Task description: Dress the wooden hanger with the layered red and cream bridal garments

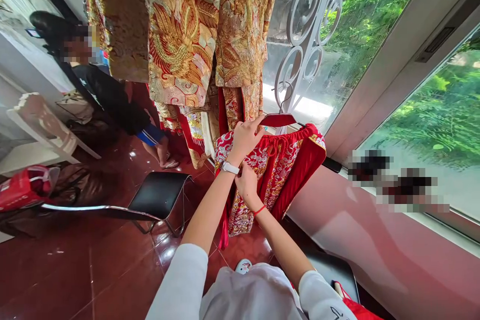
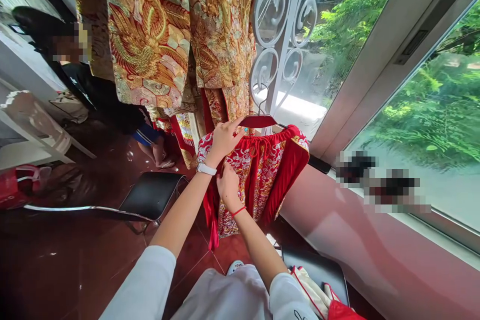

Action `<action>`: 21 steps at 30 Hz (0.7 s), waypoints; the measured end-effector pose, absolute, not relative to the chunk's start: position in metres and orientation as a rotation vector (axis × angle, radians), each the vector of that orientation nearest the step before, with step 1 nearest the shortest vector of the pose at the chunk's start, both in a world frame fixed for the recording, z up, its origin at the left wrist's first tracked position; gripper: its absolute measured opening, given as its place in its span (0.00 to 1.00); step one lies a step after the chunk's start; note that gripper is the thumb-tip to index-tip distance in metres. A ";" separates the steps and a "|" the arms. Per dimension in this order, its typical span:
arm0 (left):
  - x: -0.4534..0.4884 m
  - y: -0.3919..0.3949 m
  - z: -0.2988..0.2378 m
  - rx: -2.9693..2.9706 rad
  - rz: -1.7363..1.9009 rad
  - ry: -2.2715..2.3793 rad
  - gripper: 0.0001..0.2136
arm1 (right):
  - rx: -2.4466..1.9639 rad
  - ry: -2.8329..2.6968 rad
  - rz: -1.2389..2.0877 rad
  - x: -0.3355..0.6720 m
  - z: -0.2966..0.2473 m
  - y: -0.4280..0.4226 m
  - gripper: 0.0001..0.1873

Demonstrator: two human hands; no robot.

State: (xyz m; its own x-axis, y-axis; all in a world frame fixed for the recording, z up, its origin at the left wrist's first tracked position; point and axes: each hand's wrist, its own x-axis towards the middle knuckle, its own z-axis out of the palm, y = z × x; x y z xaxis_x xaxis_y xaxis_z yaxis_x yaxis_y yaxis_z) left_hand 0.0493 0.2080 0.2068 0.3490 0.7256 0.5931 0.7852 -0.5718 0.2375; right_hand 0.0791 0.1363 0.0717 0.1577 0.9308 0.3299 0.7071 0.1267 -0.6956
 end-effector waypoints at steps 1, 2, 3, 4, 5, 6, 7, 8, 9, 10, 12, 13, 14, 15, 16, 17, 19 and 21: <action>0.050 0.208 0.206 -2.504 -1.034 -1.405 0.22 | -1.611 -1.595 0.350 0.080 0.069 0.137 0.14; 0.050 0.208 0.205 -2.499 -1.042 -1.404 0.22 | -1.589 -1.583 0.346 0.080 0.066 0.136 0.14; 0.051 0.208 0.204 -2.493 -1.049 -1.402 0.22 | -1.573 -1.567 0.341 0.080 0.062 0.134 0.13; 0.051 0.209 0.203 -2.488 -1.054 -1.400 0.23 | -1.565 -1.546 0.339 0.079 0.057 0.132 0.12; 0.052 0.209 0.203 -2.486 -1.057 -1.396 0.23 | -1.563 -1.523 0.341 0.078 0.053 0.130 0.12; 0.052 0.209 0.202 -2.486 -1.059 -1.391 0.23 | -1.562 -1.497 0.347 0.076 0.048 0.128 0.11; 0.052 0.209 0.201 -2.487 -1.059 -1.387 0.23 | -1.560 -1.468 0.355 0.074 0.045 0.126 0.11; 0.052 0.209 0.201 -2.489 -1.059 -1.386 0.23 | -1.552 -1.439 0.364 0.072 0.042 0.124 0.11; 0.052 0.209 0.200 -2.489 -1.059 -1.387 0.23 | -1.535 -1.414 0.373 0.069 0.039 0.123 0.12; 0.052 0.209 0.200 -2.486 -1.057 -1.389 0.23 | -1.511 -1.392 0.382 0.067 0.038 0.122 0.12; 0.052 0.209 0.200 -2.480 -1.050 -1.390 0.24 | -1.432 -1.384 0.418 0.066 0.037 0.118 0.11; 0.052 0.209 0.201 -2.476 -1.046 -1.391 0.24 | -1.375 -1.406 0.453 0.067 0.037 0.116 0.11; 0.051 0.209 0.201 -2.475 -1.040 -1.393 0.24 | -1.317 -1.431 0.487 0.072 0.037 0.113 0.11; 0.051 0.210 0.202 -2.477 -1.033 -1.396 0.24 | -1.272 -1.432 0.502 0.080 0.036 0.110 0.11; 0.050 0.210 0.202 -2.482 -1.026 -1.399 0.24 | -1.259 -1.385 0.482 0.093 0.035 0.108 0.12; 0.050 0.210 0.203 -2.489 -1.020 -1.401 0.24 | -1.283 -1.281 0.424 0.110 0.033 0.107 0.12; 0.049 0.210 0.204 -2.502 -1.020 -1.403 0.24 | -1.398 -0.952 0.237 0.154 0.029 0.109 0.16; 0.049 0.211 0.205 -2.503 -1.042 -1.400 0.24 | -1.483 -0.765 0.171 0.205 0.024 0.118 0.29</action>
State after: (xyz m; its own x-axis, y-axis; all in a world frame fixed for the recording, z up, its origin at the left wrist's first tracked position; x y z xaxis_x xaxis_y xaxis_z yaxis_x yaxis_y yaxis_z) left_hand 0.0487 0.2106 0.2046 0.3473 0.7207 0.6000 0.7819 -0.5758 0.2389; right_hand 0.2046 0.1179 0.0238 0.7586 0.5473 0.3535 0.3447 0.1233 -0.9306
